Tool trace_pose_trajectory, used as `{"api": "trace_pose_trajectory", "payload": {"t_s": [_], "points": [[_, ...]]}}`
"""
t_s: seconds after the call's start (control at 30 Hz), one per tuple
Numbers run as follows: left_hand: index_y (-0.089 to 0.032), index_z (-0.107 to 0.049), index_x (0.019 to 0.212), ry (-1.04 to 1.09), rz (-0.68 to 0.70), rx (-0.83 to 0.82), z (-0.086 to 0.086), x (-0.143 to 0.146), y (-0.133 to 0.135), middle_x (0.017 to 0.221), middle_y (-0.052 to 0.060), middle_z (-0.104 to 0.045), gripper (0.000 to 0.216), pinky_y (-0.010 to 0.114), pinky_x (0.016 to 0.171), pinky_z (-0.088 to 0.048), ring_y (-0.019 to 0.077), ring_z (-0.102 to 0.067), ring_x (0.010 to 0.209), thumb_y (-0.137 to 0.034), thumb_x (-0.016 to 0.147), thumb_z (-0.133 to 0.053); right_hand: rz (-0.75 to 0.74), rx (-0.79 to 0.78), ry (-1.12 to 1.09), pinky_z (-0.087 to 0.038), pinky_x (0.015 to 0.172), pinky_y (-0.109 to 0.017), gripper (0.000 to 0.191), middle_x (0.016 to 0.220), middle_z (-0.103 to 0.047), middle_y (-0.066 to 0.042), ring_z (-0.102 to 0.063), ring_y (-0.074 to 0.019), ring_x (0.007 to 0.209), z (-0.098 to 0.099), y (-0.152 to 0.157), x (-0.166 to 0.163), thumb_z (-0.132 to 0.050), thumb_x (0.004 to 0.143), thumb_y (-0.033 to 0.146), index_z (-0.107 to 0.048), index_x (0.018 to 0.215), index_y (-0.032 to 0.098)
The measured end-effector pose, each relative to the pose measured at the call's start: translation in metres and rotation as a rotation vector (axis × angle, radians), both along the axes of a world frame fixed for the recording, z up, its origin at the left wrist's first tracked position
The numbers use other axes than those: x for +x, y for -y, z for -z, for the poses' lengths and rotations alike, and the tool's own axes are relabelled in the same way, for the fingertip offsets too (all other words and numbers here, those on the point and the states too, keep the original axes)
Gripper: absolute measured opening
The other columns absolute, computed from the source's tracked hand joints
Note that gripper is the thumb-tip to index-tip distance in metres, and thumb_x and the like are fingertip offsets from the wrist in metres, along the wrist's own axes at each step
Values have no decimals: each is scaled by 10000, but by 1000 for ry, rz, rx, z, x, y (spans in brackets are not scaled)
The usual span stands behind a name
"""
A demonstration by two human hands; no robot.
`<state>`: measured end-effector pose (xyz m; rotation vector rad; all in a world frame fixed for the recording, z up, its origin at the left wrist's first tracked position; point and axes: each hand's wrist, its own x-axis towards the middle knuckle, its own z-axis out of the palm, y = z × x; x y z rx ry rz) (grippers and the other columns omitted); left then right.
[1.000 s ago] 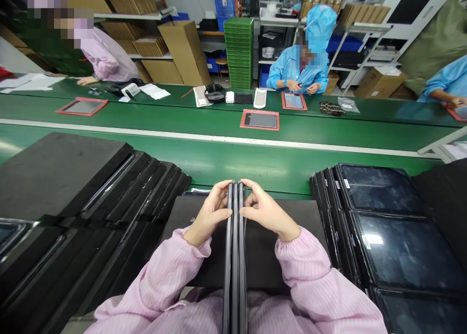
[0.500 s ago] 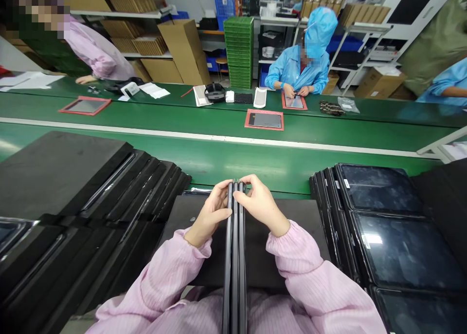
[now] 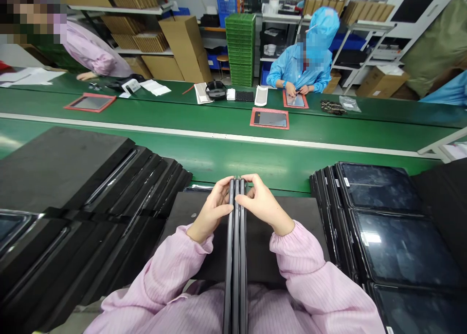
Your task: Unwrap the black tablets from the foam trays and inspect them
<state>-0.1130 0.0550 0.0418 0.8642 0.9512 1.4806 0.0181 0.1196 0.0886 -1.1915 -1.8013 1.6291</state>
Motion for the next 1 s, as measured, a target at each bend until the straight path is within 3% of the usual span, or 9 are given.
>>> {"api": "trace_pose_trajectory", "payload": {"t_s": [0.17, 0.3, 0.53, 0.7, 0.8, 0.9, 1.0], "points": [[-229, -475, 1167, -6, -16, 14, 2, 0, 0, 1265, 76, -526, 613, 404, 1077, -291, 268, -428, 1258, -245, 607, -724, 35, 14, 50, -365, 564, -287, 417, 567, -445, 93, -480, -137, 553, -3, 3, 2, -586, 659, 230, -484, 1061, 203], [-229, -477, 1174, -33, -15, 16, 4, 0, -1, 1273, 84, -518, 639, 413, 1071, -298, 282, -412, 1268, -289, 596, -741, -14, -54, 24, -395, 609, -297, 589, 599, -466, 84, -503, -145, 608, -3, 6, 5, -623, 648, 202, -428, 1203, 180], [-223, -486, 1179, -71, -42, 20, 2, 1, -4, 1280, 81, -517, 618, 406, 1088, -279, 284, -381, 1295, -299, 611, -715, -7, -2, -14, -411, 659, -309, 646, 702, -488, 38, -497, -165, 670, 1, 9, 7, -594, 660, 220, -400, 1275, 179], [-227, -459, 1241, -166, -98, 15, 1, 10, 2, 1388, 86, -434, 617, 386, 1107, -268, 271, -336, 1337, -298, 664, -666, 96, 84, 37, -447, 684, -335, 728, 729, -500, 16, -502, -170, 639, 4, 21, 9, -588, 708, 240, -330, 1386, 178], [-243, -423, 1301, -264, -186, 7, 4, 22, 17, 1464, 66, -345, 569, 365, 1128, -231, 246, -277, 1372, -332, 764, -588, 147, 162, -35, -479, 795, -358, 763, 1002, -573, -67, -566, -195, 816, 12, 41, 15, -588, 746, 295, -253, 1425, 207], [-238, -417, 1323, -357, -224, 55, 8, 34, 33, 1469, 64, -346, 516, 360, 1143, -196, 231, -272, 1374, -354, 831, -518, 153, 210, -155, -448, 948, -381, 679, 1356, -423, -115, -500, -233, 1141, 22, 63, 24, -568, 788, 333, -303, 1402, 215], [-235, -399, 1350, -437, -251, 125, 11, 42, 44, 1465, 73, -357, 492, 358, 1148, -185, 220, -284, 1370, -379, 883, -448, 130, 252, -220, -364, 1058, -416, 542, 1427, -381, -92, -405, -231, 1277, 29, 78, 32, -515, 862, 348, -372, 1371, 229]]}}
